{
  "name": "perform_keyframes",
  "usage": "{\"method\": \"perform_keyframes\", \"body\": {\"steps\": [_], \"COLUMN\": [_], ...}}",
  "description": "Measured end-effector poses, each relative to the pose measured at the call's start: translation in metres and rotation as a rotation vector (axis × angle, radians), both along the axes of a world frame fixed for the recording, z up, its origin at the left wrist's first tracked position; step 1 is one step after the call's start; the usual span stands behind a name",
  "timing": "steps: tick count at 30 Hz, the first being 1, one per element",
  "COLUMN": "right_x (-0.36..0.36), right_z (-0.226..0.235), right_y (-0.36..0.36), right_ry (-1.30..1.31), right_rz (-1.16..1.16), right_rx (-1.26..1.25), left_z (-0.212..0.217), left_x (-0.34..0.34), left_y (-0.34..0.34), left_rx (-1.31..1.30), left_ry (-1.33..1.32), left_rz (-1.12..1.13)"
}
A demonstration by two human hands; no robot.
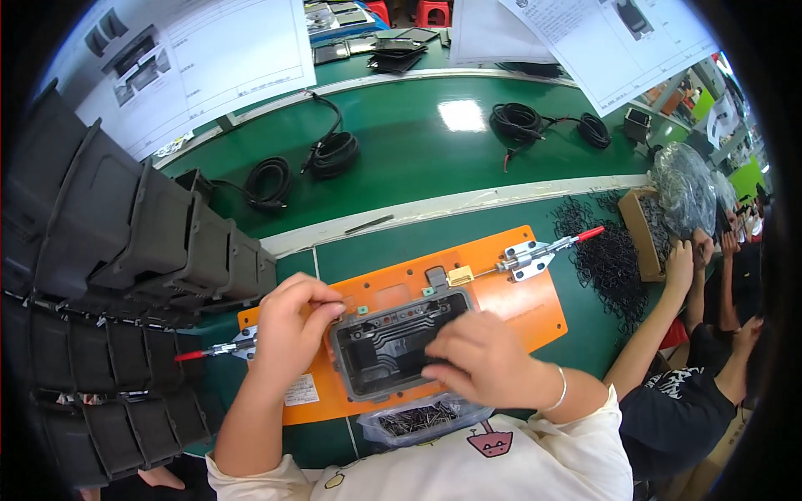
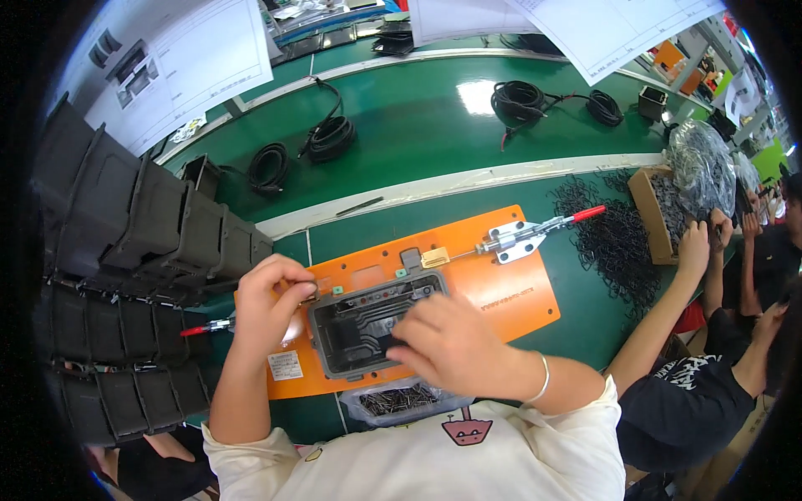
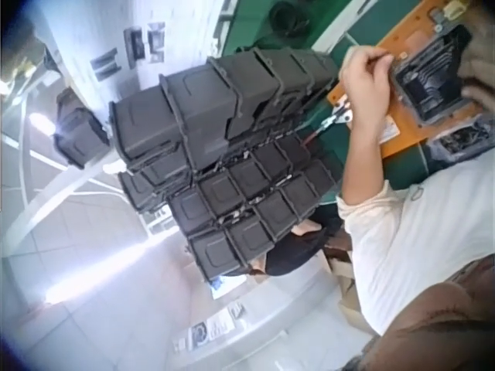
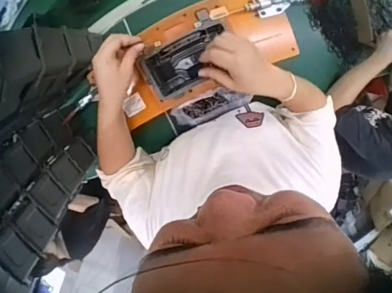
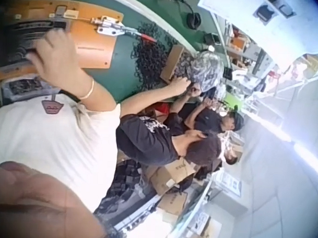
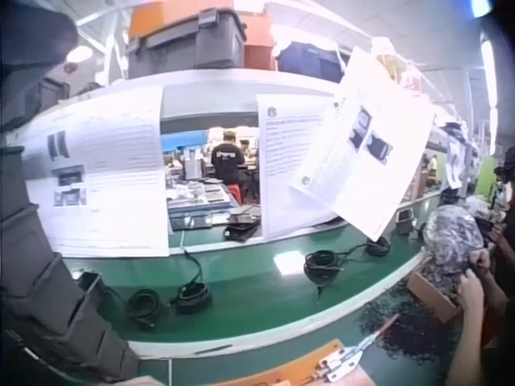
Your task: Assembling components into plastic boxes using a specialized fixture on a factory production line.
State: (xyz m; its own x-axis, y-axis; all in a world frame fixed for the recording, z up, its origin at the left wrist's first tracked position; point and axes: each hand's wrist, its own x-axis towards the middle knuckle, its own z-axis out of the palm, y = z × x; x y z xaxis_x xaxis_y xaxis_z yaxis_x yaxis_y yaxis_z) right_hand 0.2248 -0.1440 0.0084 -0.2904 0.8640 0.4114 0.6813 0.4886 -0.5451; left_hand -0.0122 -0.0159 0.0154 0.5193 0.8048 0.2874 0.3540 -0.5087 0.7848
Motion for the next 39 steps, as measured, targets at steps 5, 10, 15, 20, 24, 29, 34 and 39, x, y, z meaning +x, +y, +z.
{"method": "perform_keyframes", "body": {"steps": [5, 10, 15, 20, 24, 29, 34, 39], "right_x": [-0.012, -0.015, -0.015, -0.011, 0.002, 0.002, -0.001, -0.006], "right_z": [-0.026, -0.027, -0.029, -0.026, -0.003, -0.021, -0.017, -0.007], "right_y": [-0.013, -0.012, -0.011, -0.010, 0.010, 0.020, 0.022, -0.014], "right_ry": [-0.082, -0.139, -0.173, -0.040, -0.140, -0.434, -0.505, -0.127], "right_rz": [0.049, 0.035, 0.043, -0.021, -0.257, -0.332, -0.350, -0.210], "right_rx": [-0.002, 0.010, 0.001, 0.030, 0.102, -0.046, -0.028, 0.131], "left_z": [-0.015, -0.024, -0.024, -0.018, -0.028, -0.018, -0.017, 0.009], "left_x": [0.014, 0.015, 0.014, 0.016, 0.016, 0.024, 0.024, 0.014], "left_y": [0.009, 0.010, 0.014, 0.007, -0.003, -0.012, -0.015, -0.059], "left_rx": [-0.265, -0.261, -0.264, -0.024, 0.060, 0.150, 0.266, 0.425], "left_ry": [0.075, 0.038, 0.154, 0.300, 0.358, 0.606, 0.698, 0.341], "left_rz": [0.036, 0.049, 0.036, -0.012, -0.018, 0.015, 0.028, -0.039]}}
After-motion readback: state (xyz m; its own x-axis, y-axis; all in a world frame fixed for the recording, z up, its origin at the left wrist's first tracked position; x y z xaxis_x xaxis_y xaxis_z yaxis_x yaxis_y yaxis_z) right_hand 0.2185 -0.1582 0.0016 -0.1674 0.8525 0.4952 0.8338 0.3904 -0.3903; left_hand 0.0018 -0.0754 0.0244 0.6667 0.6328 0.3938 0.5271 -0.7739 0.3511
